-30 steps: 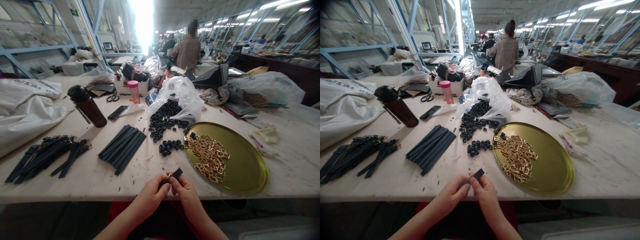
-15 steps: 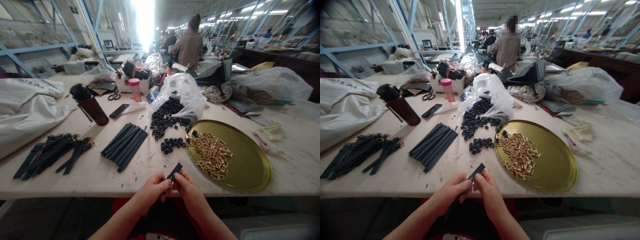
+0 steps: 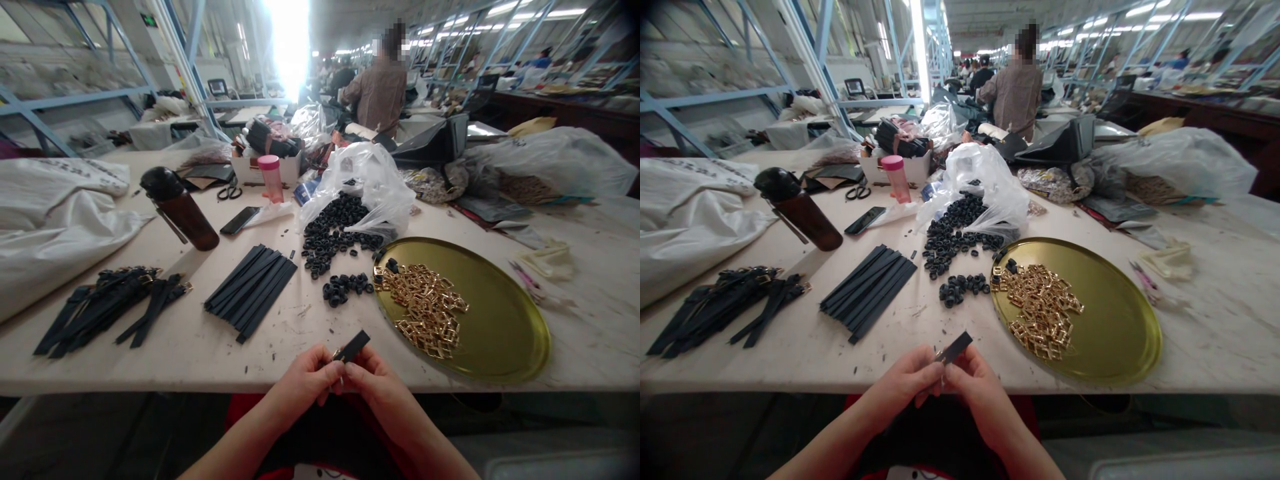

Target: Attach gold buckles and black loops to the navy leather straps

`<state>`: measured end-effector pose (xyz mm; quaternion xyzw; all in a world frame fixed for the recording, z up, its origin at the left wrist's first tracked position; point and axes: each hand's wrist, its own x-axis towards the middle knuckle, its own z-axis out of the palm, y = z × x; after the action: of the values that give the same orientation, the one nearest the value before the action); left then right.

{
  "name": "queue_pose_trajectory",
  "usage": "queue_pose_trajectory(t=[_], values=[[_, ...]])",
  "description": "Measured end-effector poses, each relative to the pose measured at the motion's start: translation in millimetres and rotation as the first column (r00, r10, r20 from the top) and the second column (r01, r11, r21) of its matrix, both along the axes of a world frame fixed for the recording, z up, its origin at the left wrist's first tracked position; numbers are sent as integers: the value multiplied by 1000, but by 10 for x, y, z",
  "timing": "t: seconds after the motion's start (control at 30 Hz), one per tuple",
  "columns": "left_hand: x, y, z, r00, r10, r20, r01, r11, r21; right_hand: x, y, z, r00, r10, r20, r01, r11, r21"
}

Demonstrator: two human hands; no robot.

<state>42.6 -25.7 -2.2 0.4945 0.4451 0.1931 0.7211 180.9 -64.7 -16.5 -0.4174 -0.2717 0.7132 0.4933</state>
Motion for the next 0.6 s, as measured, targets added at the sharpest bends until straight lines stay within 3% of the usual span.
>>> queue_pose_trajectory(t=[0.13,0.3,0.5,0.6], values=[[-23,8,-58,1000,0,-10,0,1000,-9,-33,-5,42,986,-11,-166,6,1000,-28],[-8,24,-82,999,34,-9,-34,999,-20,-67,-15,10,987,-52,-152,45,998,-48],[10,3,-27,996,64,64,-59,994,-87,-130,-58,-105,992,-122,16,123,992,-21],[6,-15,-13,997,69,44,-66,995,-71,-119,-85,-161,957,-170,234,149,983,103]])
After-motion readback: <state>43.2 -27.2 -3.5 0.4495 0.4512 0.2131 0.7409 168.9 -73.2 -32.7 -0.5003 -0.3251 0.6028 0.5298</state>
